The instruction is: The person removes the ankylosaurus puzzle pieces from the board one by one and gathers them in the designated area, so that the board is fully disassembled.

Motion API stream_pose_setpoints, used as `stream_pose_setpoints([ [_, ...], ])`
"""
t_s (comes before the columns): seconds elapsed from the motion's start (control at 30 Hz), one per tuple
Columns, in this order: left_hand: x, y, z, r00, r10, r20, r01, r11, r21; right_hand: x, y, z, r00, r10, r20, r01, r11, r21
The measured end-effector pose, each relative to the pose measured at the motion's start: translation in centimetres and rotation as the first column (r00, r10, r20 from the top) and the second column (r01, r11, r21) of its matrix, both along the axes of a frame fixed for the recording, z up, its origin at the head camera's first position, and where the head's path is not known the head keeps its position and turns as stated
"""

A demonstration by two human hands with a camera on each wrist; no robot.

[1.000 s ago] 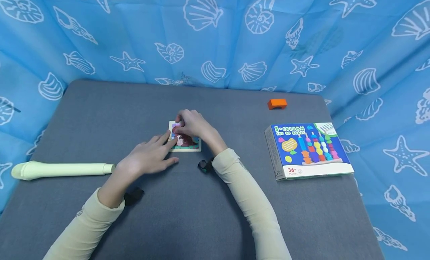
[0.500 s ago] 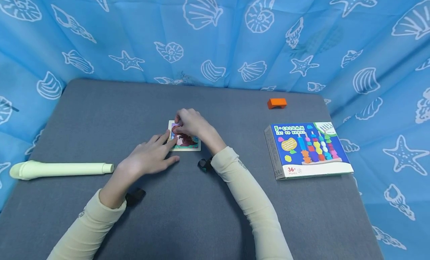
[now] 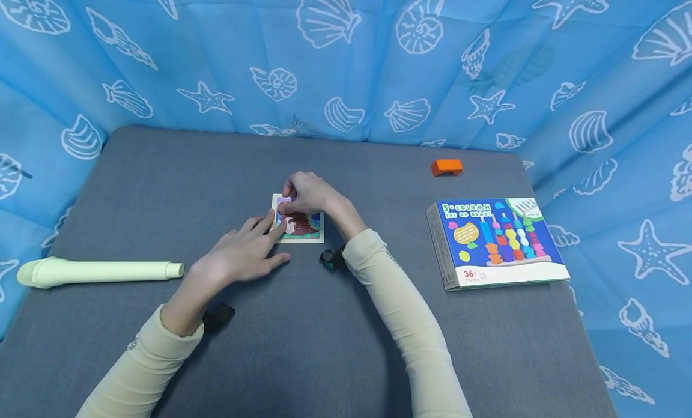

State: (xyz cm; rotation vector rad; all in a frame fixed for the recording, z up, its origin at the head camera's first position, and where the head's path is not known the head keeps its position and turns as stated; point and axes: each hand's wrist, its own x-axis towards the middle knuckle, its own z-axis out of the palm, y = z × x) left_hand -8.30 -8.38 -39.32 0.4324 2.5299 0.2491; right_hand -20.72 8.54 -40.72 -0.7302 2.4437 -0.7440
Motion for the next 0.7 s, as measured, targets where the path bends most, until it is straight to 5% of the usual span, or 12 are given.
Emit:
stream_pose_setpoints([
  [0.3, 0.1, 0.0, 0.0, 1.000, 0.006, 0.001, -0.006, 1.000, 0.015, 0.2, 0.4, -0.2, 1.000, 0.000, -0.022, -0.003, 0.991, -0.132],
  [0.53, 0.0, 0.0, 0.1, 1.000, 0.014, 0.011, -0.014, 1.000, 0.009, 0.5, 1.8, -0.4, 0.993, -0.041, 0.110, 0.076, 0.939, -0.336],
  [0.7, -0.1, 0.0, 0.0, 1.000, 0.017, 0.005, -0.017, 1.000, 0.011, 0.2, 3.9, -0.5, 0.981, -0.109, 0.159, 0.163, 0.909, -0.384],
])
